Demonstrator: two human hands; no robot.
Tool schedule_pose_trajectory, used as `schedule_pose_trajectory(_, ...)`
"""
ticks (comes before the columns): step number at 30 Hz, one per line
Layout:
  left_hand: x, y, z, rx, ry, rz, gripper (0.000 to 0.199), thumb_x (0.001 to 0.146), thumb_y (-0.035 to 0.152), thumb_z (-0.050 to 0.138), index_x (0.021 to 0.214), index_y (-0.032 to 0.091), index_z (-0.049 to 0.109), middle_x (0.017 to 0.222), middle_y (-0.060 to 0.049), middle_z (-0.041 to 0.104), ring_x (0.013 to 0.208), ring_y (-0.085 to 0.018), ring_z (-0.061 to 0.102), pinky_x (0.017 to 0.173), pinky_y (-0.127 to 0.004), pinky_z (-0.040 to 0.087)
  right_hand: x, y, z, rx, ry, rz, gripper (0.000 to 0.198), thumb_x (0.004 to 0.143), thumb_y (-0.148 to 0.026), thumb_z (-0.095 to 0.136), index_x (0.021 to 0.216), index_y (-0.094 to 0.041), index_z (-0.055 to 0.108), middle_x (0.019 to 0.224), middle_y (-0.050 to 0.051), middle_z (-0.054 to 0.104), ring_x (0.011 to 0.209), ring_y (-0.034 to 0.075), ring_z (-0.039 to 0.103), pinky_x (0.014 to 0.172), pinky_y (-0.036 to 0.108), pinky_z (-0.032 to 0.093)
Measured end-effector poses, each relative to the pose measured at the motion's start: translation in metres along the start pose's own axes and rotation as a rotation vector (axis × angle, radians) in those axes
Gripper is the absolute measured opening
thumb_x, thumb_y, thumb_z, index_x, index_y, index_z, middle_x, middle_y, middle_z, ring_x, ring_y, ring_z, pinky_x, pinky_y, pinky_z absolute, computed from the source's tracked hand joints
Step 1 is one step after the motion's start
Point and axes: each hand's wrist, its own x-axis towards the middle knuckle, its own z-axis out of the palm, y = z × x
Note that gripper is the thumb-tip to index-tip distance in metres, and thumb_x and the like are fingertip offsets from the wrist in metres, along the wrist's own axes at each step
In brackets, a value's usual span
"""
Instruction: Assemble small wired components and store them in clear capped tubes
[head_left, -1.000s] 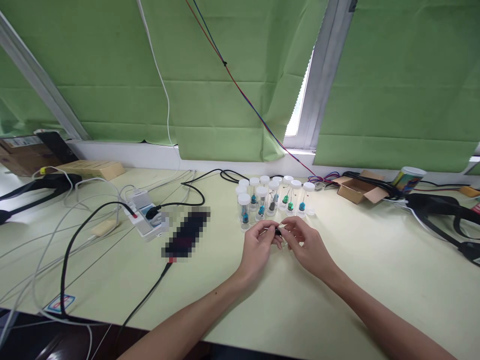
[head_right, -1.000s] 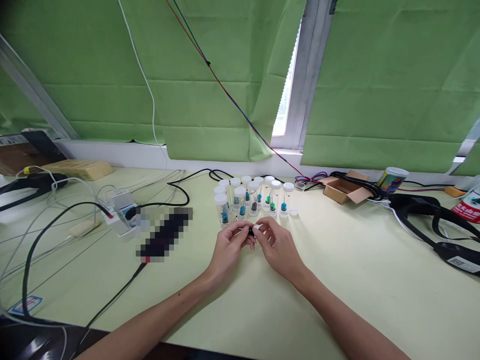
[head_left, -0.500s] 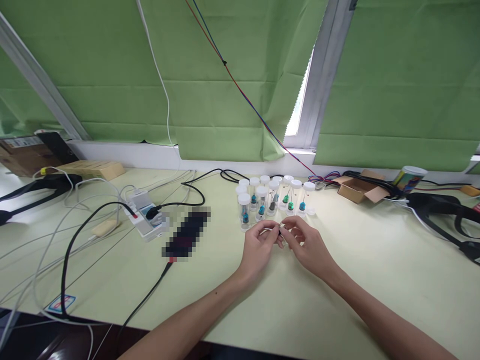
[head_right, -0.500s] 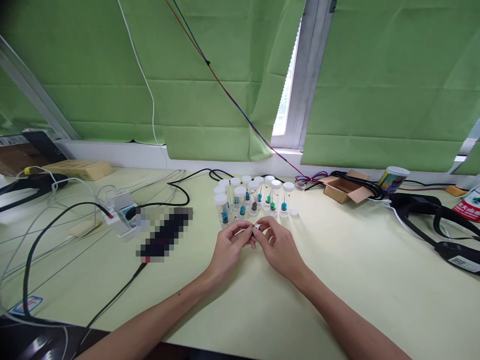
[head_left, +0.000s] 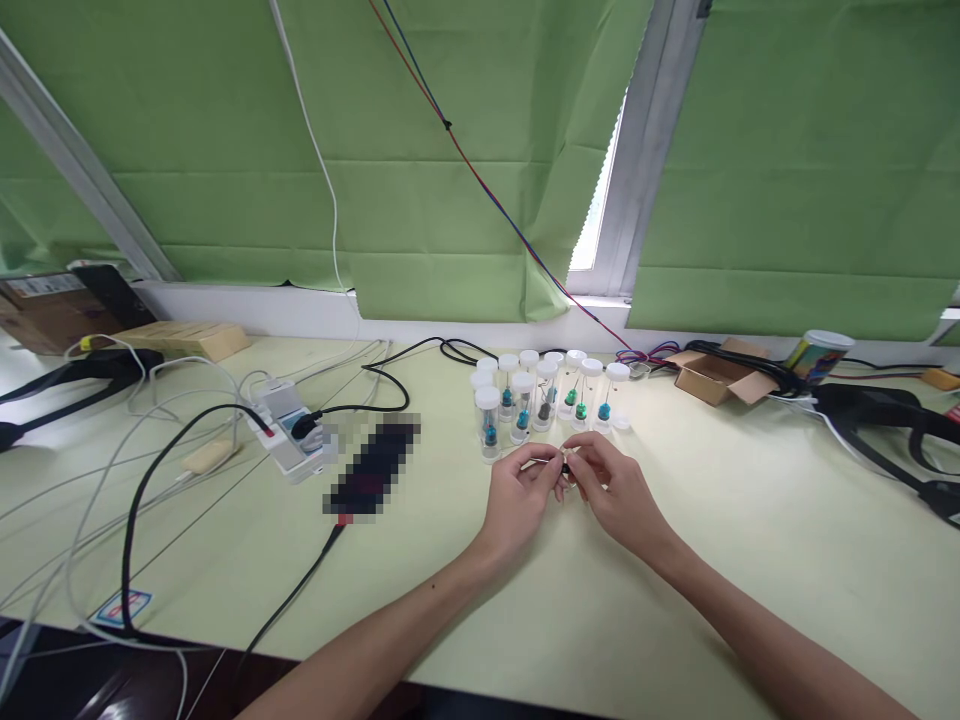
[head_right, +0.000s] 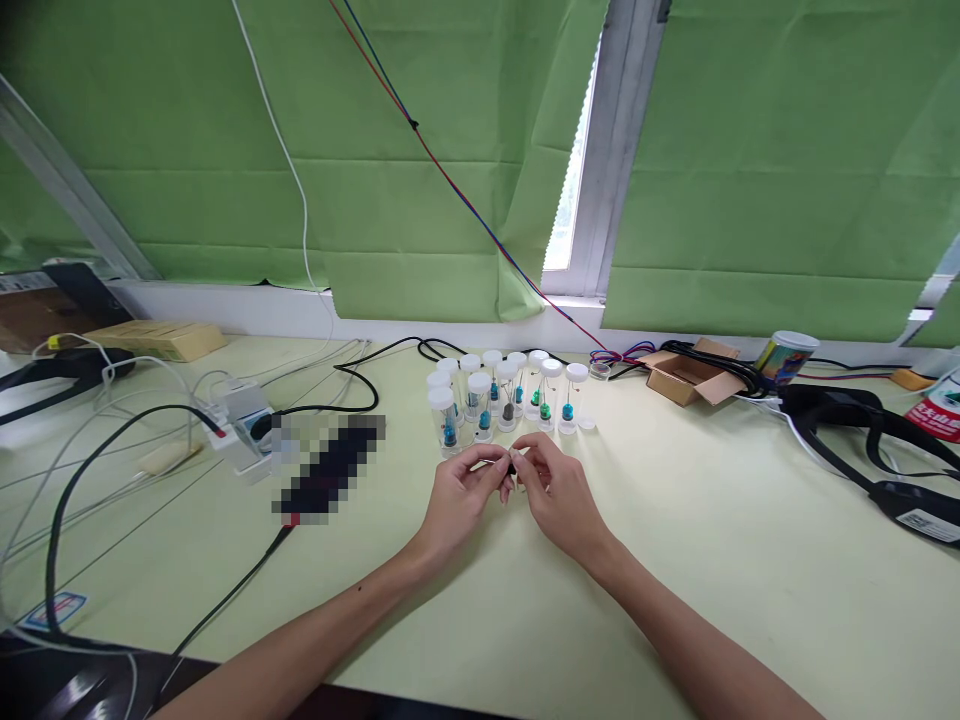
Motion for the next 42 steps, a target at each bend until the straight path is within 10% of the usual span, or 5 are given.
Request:
schedule_pose_trajectory(13,0.002,0.005,-0.003,0.096,-0.022,0.036,0.016,0.081,0.030,0.062,0.082,0.015,0.061,0.068,-0.001,0.058,0.055,-0.011,0.055,0.059,-0.026,0.048,0.003,-0.002,-0.002,0.005,0.012,0.051,0.020,0.093,-0.041,0.045,0.091,-0.022,0.050,0.062,-0.002,0.059,0.054,0.013,0.051,0.051,0.023,0.040)
schedule_pose_trajectory(20,0.000,0.009,-0.012,0.755,-0.114,0.301,0.016,0.089,0.020,0.046,0.088,0.019,0.062,0.085,-0.004,0.060,0.077,-0.016,0.056,0.070,-0.029,0.047,0.010,0.010,-0.012,-0.306,0.089,0.010,0.019,0.093,-0.037,0.043,0.087,-0.022,0.052,0.071,0.000,0.061,0.055,0.013,0.050,0.055,0.025,0.040)
schedule_pose_trajectory(26,-0.005,-0.002,-0.016,1.036,-0.265,0.262,0.025,0.091,0.013,0.036,0.090,0.019,0.061,0.088,-0.006,0.054,0.077,-0.017,0.054,0.070,-0.030,0.044,0.012,0.030,-0.017,-0.589,0.011,0.070,0.013,0.090,-0.029,0.043,0.087,-0.022,0.053,0.088,0.005,0.061,0.070,0.018,0.058,0.062,0.029,0.042)
schedule_pose_trajectory(42,-0.004,-0.003,-0.014,0.988,-0.285,0.329,0.027,0.091,0.013,0.038,0.094,0.020,0.064,0.099,-0.007,0.056,0.084,-0.017,0.057,0.072,-0.030,0.047,0.011,0.040,-0.017,-0.631,-0.017,0.102,0.015,0.090,-0.028,0.042,0.090,-0.020,0.055,0.088,0.007,0.060,0.072,0.019,0.058,0.063,0.031,0.043)
